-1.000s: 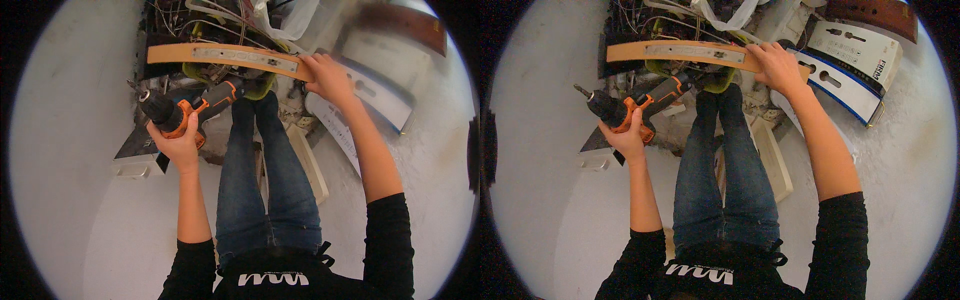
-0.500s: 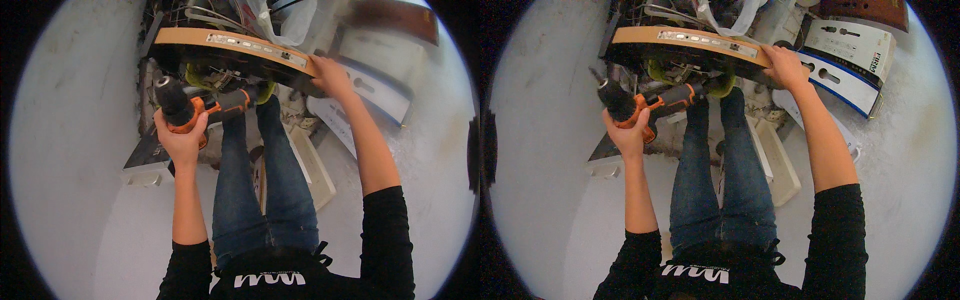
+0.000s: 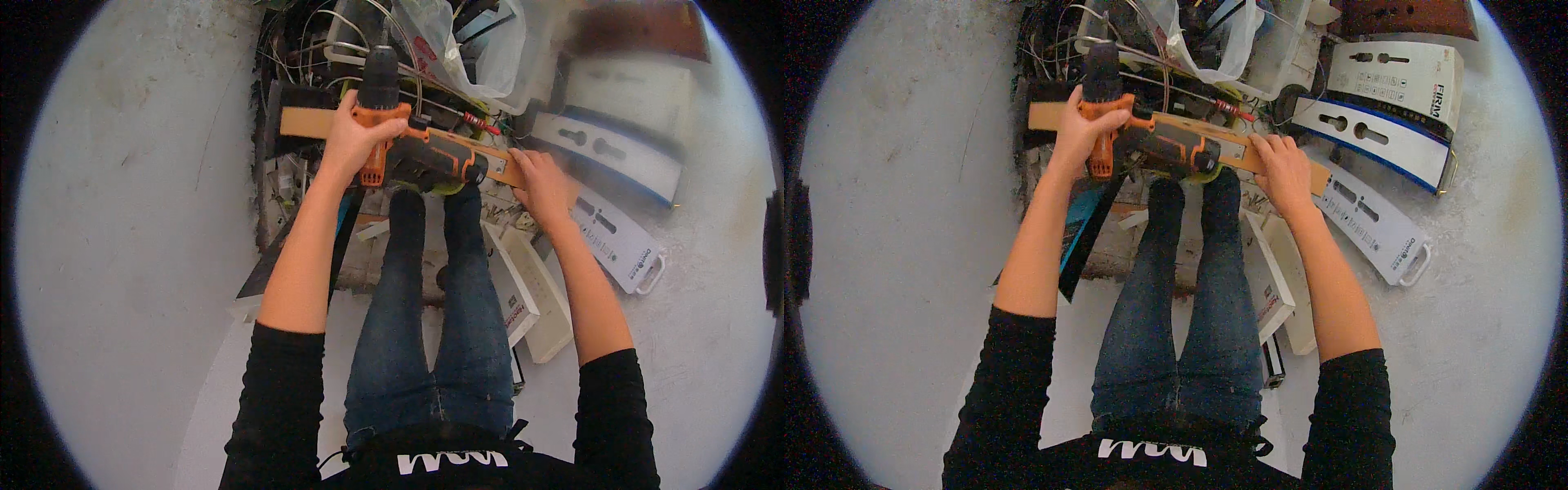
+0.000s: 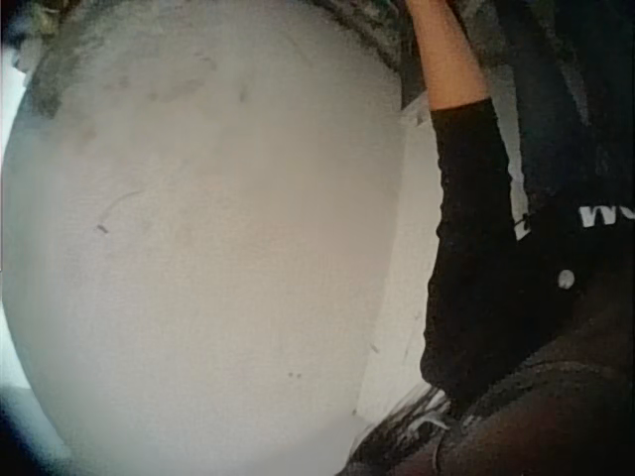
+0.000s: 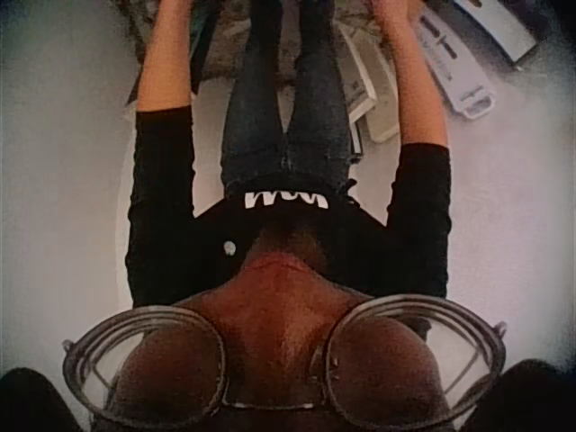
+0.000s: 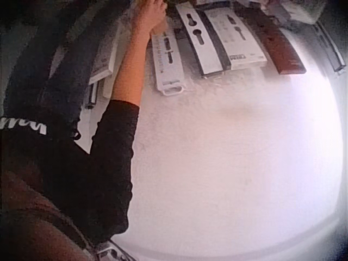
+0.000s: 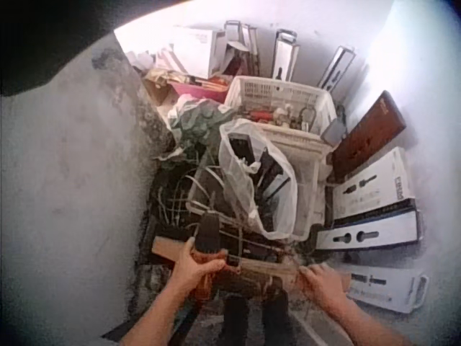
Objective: The person unpacks several door lock boxes and uses a cordless drill to remove screws from the packaging and lock mechanisms. They handle multiple lock units and boxes, placing them on a cluttered floor.
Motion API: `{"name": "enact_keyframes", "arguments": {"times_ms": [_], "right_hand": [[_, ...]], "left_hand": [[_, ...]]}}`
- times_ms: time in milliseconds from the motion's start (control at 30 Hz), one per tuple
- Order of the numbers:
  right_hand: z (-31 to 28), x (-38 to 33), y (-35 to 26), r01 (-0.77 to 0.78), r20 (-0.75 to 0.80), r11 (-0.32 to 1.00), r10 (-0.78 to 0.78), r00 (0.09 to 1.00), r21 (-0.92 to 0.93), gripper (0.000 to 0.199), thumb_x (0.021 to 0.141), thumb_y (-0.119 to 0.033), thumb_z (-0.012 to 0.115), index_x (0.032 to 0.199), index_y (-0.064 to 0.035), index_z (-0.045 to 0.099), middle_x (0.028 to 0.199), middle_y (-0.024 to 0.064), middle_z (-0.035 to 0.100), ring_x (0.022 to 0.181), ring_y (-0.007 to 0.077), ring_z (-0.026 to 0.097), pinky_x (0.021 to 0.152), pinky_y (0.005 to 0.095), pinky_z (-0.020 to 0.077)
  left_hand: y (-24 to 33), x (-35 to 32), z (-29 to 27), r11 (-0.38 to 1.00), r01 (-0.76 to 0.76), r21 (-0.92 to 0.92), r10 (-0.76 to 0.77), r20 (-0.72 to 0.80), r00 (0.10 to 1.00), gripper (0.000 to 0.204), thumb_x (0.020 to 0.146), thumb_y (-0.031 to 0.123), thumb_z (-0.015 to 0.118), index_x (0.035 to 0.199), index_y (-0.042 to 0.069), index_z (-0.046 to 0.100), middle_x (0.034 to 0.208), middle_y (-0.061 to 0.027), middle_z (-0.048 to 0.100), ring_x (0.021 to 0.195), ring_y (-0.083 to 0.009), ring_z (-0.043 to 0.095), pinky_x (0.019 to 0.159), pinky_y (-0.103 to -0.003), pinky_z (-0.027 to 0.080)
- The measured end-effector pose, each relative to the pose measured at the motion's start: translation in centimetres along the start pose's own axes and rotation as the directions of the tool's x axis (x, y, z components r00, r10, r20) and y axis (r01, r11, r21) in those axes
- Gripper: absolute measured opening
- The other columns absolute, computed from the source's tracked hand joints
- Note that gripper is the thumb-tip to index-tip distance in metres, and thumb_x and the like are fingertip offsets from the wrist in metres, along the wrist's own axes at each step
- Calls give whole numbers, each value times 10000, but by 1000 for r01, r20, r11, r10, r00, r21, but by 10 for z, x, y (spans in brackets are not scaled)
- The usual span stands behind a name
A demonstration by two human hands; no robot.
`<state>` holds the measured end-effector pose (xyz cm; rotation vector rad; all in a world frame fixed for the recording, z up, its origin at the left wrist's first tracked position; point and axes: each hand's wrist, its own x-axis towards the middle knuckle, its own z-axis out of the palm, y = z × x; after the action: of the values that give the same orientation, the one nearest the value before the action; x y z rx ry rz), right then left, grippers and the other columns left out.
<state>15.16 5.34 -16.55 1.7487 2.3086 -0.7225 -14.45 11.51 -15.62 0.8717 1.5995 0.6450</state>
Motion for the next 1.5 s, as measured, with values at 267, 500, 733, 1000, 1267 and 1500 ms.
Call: {"name": "enact_keyframes", "arguments": {"times_ms": [267, 500, 733, 1000, 1267, 1500], "right_hand": [[3, 12, 19, 101, -35, 994, -102, 994, -45, 654, 530, -74, 732, 1143, -146, 518, 1002, 28, 541, 942, 240, 508, 800, 356, 445], [1, 7, 17, 116, -13, 990, -117, 993, -74, 644, 519, -69, 735, 1123, -150, 526, 1008, 30, 542, 961, 248, 503, 803, 370, 438], [-9, 15, 30, 131, 32, 988, -129, 991, -78, 611, 524, -67, 716, 1102, -147, 534, 1012, 42, 540, 961, 263, 493, 806, 378, 422], [-27, 40, 16, 269, 75, 946, -260, 963, -178, 755, 548, -75, 709, 1248, -142, 433, 1044, 66, 519, 983, 256, 486, 899, 386, 356], [4, 38, -52, 565, -176, 824, -550, 816, 40, 808, 567, -141, 728, 1298, -163, 383, 1266, 80, 422, 1172, 266, 400, 1009, 445, 270], [54, 65, -102, 288, -86, 933, -312, 946, -216, 976, 538, -342, 786, 1364, -268, 272, 1420, 138, 220, 1302, 318, 226, 1001, 572, 196]], "left_hand": [[-42, 20, 12, 954, 50, -297, -59, -21, 998, 615, 631, 286, 777, 1039, -24, 436, 920, -111, 567, 788, -166, 601, 668, -275, 498], [-78, 25, 27, 991, -106, -76, 77, -318, 945, 464, 685, 369, 731, 858, 1, 508, 799, -85, 574, 662, -171, 550, 632, -299, 448], [-91, 16, 36, 915, -164, -369, 5, -395, 919, 367, 730, 238, 715, 899, -9, 501, 834, -66, 571, 718, -108, 529, 648, -254, 436], [-98, 9, 33, 847, -283, -449, 48, -466, 883, 406, 725, 241, 718, 942, -17, 493, 857, -75, 569, 729, -123, 538, 661, -259, 442], [-109, 9, 35, 815, -324, -480, 60, -486, 872, 410, 727, 238, 716, 953, -17, 487, 848, -69, 569, 728, -123, 548, 659, -250, 450], [-108, 6, 43, 793, -355, -496, 29, -552, 834, 439, 735, 238, 712, 989, -20, 464, 846, -70, 571, 724, -124, 552, 672, -255, 453]]}}
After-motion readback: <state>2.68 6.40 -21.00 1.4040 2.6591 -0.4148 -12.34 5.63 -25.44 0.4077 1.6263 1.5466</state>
